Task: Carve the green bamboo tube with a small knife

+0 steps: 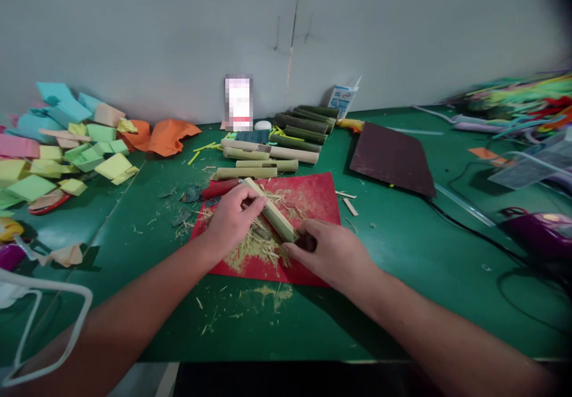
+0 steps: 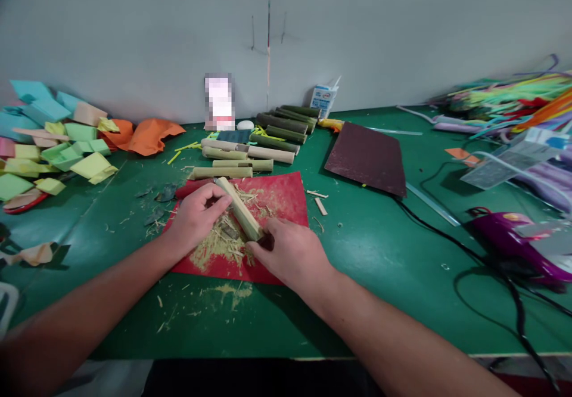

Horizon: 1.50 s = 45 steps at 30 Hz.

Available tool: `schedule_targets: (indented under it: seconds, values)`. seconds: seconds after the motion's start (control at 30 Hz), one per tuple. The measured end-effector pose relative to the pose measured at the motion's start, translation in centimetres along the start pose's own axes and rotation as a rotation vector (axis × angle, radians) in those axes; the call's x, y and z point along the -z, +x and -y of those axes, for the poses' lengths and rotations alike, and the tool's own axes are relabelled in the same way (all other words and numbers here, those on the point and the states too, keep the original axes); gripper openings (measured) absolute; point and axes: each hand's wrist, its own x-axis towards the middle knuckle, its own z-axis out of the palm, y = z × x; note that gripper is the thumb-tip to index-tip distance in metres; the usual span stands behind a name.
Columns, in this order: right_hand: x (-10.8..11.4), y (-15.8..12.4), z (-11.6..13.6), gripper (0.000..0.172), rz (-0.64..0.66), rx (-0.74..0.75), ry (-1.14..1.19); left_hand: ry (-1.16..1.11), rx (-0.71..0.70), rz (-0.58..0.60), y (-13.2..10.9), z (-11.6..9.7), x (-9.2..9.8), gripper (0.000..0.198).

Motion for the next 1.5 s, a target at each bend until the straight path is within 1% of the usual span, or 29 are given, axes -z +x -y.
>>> schedule_targets:
  seconds: [0.03,0.17,0.2,0.4,0.53,0.63,0.7,0.83,0.97,1.03,1.1,1.17,1.23,1.33,1.4,1.5]
  values:
    - [0.0,0.0,0.0,0.025,-0.001,0.001,-0.001,-0.019,0.016,0.011,0.0,0.1,-0.1,0.021]
    - [0.0,0.0,-0.1,0.026,0.005,0.003,-0.001,-0.167,0.154,0.091,0.0,0.5,-0.2,0.023]
    - [0.0,0.0,-0.1,0.026,0.005,0.002,0.001,-0.189,0.165,0.098,0.0,0.5,-0.2,0.023]
    - [-0.1,0.0,-0.1,0.025,-0.009,0.015,0.005,-0.229,0.132,0.06,-0.1,0.4,0.0,0.017]
    - [-0.1,0.0,-0.2,0.023,-0.022,0.029,-0.003,-0.374,0.12,0.118,-0.2,-0.1,0.1,0.017]
    - [-0.1,0.0,-0.2,0.023,-0.02,0.033,-0.011,-0.414,0.108,0.153,-0.2,-0.3,0.1,0.017]
    - [-0.1,0.0,-0.3,0.023,-0.021,0.034,-0.01,-0.411,0.105,0.143,-0.2,-0.2,0.1,0.019]
    - [-0.1,0.0,-0.2,0.023,-0.014,0.032,0.003,-0.382,0.101,0.08,-0.1,0.2,-0.1,0.02]
    - [0.0,0.0,-0.1,0.024,0.002,0.028,0.016,-0.228,0.087,-0.008,-0.1,0.6,-0.1,0.021]
    - [0.1,-0.1,-0.1,0.024,0.004,0.023,0.019,-0.188,0.07,-0.031,-0.1,0.8,-0.1,0.02]
    - [0.0,-0.1,-0.1,0.025,0.002,0.02,0.017,-0.179,0.045,-0.033,-0.1,1.0,-0.1,0.02]
    - [0.0,-0.1,-0.1,0.025,-0.003,0.023,0.016,-0.115,-0.001,-0.032,0.0,1.2,0.0,0.017]
    - [-0.1,0.0,-0.1,0.025,-0.005,0.024,0.018,0.015,-0.088,-0.028,0.1,1.2,0.1,0.011]
    - [-0.1,0.1,0.0,0.025,0.002,0.014,0.021,0.196,-0.268,0.002,0.3,1.2,0.3,0.006]
    - [0.0,0.1,0.0,0.026,0.013,0.005,0.021,0.251,-0.359,0.022,0.4,1.3,0.3,0.009]
    - [0.1,0.1,0.1,0.026,0.019,0.003,0.022,0.266,-0.417,0.05,0.4,1.5,0.3,0.013]
